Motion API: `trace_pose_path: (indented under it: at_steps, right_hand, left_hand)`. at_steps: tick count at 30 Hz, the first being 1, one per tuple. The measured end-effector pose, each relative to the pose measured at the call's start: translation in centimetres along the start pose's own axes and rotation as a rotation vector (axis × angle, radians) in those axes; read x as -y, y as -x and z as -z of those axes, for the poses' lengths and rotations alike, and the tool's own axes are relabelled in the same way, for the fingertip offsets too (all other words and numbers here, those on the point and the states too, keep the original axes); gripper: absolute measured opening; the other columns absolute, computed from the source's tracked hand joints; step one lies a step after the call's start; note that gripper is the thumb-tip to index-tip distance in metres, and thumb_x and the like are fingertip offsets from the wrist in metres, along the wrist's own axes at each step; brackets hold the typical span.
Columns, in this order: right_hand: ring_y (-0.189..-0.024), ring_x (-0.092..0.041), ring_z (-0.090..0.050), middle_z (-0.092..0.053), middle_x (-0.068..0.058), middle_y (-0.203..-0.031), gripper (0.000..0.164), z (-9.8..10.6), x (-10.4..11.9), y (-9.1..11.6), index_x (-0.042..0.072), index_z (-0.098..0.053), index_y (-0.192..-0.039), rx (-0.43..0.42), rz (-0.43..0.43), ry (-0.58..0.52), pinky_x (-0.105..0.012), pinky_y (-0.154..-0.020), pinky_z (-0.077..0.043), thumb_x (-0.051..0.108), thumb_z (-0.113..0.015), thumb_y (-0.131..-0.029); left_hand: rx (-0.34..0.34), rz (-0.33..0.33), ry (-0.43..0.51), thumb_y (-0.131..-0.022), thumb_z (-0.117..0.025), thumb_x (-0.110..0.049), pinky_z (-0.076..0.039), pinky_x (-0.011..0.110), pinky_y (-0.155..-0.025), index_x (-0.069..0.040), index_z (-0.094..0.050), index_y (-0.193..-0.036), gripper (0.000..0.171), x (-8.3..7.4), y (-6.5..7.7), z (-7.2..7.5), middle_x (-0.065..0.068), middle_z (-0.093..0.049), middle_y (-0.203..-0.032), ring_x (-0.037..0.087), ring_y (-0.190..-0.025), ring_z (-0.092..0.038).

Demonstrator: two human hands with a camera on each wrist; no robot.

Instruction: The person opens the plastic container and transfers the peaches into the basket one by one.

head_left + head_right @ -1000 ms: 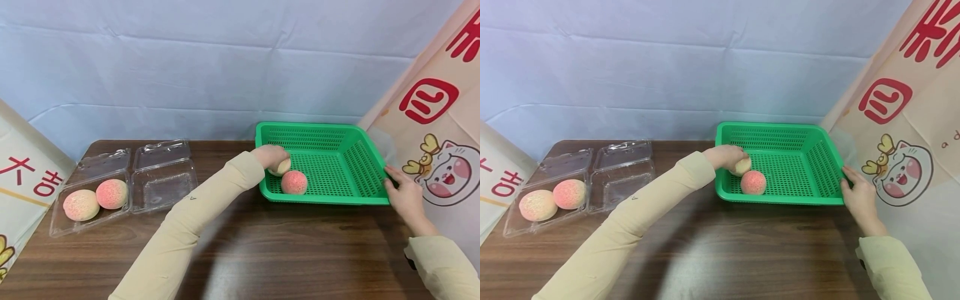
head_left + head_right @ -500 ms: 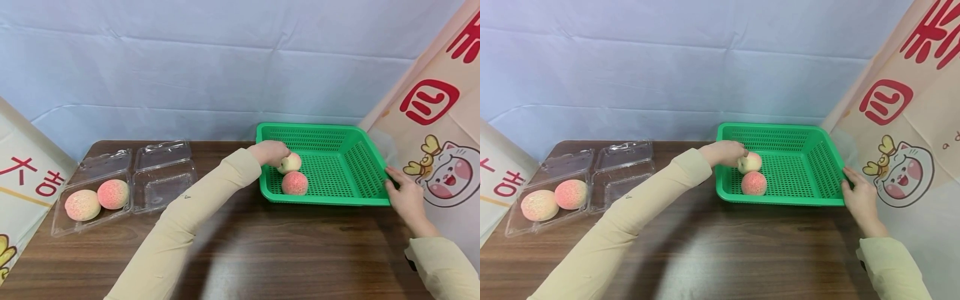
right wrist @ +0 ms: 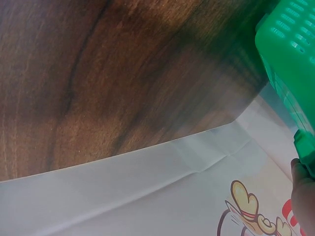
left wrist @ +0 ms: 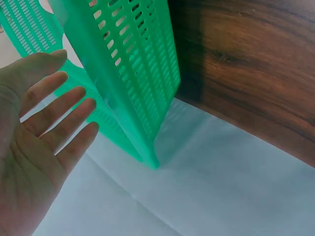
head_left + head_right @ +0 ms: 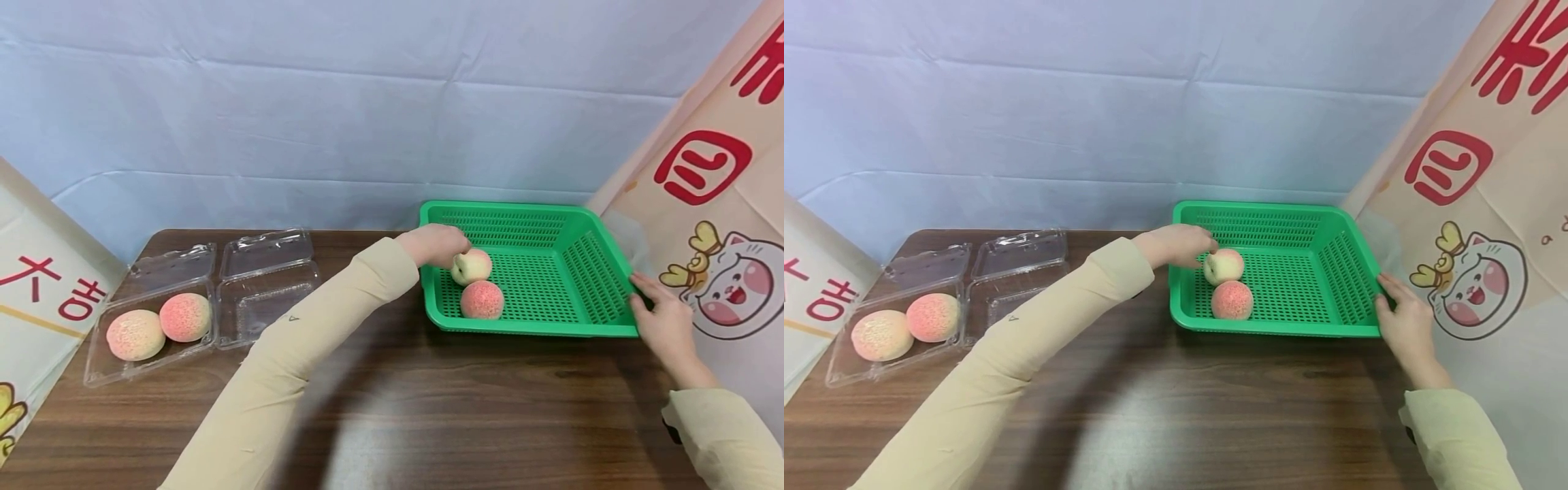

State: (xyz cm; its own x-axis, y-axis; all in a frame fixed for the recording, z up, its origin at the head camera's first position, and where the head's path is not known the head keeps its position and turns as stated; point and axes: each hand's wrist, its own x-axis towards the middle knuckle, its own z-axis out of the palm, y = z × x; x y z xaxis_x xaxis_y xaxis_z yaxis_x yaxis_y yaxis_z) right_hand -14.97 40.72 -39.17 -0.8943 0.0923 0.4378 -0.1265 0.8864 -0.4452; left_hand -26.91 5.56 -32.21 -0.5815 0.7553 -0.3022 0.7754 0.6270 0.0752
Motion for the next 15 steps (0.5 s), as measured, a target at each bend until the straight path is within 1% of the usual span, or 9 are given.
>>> trace_pose_path:
  at_steps: [2,4,6,9,11,12,15]
  right_hand:
    - [-0.128,-0.028,-0.035,-0.05,-0.024,-0.125,0.035,0.0,0.0,0.0,-0.008,-0.053,-0.121,0.002,-0.002,0.0,-0.054,-0.103,-0.018,0.005,-0.047,-0.089]
    - [-0.127,-0.031,-0.036,-0.049,-0.024,-0.126,0.035,0.0,0.0,0.0,-0.008,-0.053,-0.121,0.005,-0.002,0.0,-0.055,-0.103,-0.018,0.005,-0.046,-0.089]
    - [-0.128,-0.027,-0.035,-0.049,-0.024,-0.126,0.035,0.0,0.0,0.0,-0.008,-0.053,-0.121,0.007,-0.004,-0.001,-0.055,-0.103,-0.018,0.006,-0.046,-0.089]
    - [-0.128,-0.013,-0.032,-0.049,-0.023,-0.127,0.035,0.0,-0.1,-0.1,-0.007,-0.053,-0.121,0.004,-0.006,0.001,-0.055,-0.103,-0.018,0.007,-0.046,-0.09]
    - [-0.127,-0.009,-0.031,-0.049,-0.023,-0.127,0.035,0.0,-0.1,0.0,-0.007,-0.053,-0.121,0.002,-0.009,0.003,-0.056,-0.102,-0.018,0.007,-0.046,-0.09]
    - [-0.127,-0.009,-0.031,-0.049,-0.023,-0.127,0.035,0.0,-0.1,-0.1,-0.007,-0.054,-0.121,0.0,-0.009,0.004,-0.056,-0.102,-0.019,0.007,-0.046,-0.089]
    - [-0.129,-0.02,-0.035,-0.05,-0.023,-0.126,0.035,0.0,0.0,-0.1,-0.007,-0.054,-0.121,-0.001,-0.008,0.004,-0.056,-0.101,-0.019,0.006,-0.046,-0.089]
  left_hand:
    - [-0.009,-0.009,-0.001,-0.093,-0.049,-0.014,-0.039,0.028,-0.075,-0.012,-0.059,-0.116,0.025,0.2,0.2,0.1,0.002,-0.058,-0.111,0.015,-0.092,-0.05]
    - [-0.008,-0.015,-0.016,-0.093,-0.05,-0.013,-0.039,0.028,-0.076,-0.013,-0.059,-0.117,0.026,0.3,0.3,0.2,0.001,-0.057,-0.112,0.014,-0.093,-0.05]
    - [-0.007,-0.02,-0.029,-0.091,-0.052,-0.012,-0.04,0.028,-0.077,-0.013,-0.059,-0.118,0.027,0.4,0.5,0.3,0.001,-0.057,-0.114,0.014,-0.097,-0.051]
    - [0.017,-0.012,-0.038,-0.09,-0.054,-0.012,-0.042,0.027,-0.079,-0.013,-0.056,-0.123,0.033,0.4,0.7,0.7,0.001,-0.055,-0.121,0.014,-0.104,-0.051]
    - [0.032,-0.005,-0.042,-0.09,-0.055,-0.013,-0.042,0.026,-0.081,-0.014,-0.052,-0.127,0.037,0.4,0.8,1.0,0.002,-0.053,-0.125,0.014,-0.11,-0.049]
    - [0.04,-0.001,-0.045,-0.09,-0.055,-0.014,-0.043,0.026,-0.082,-0.014,-0.051,-0.128,0.038,0.4,1.0,1.1,0.001,-0.052,-0.127,0.014,-0.111,-0.049]
    - [0.05,0.001,-0.055,-0.09,-0.056,-0.017,-0.043,0.025,-0.084,-0.014,-0.049,-0.131,0.041,0.5,1.3,1.5,0.001,-0.05,-0.13,0.014,-0.115,-0.048]
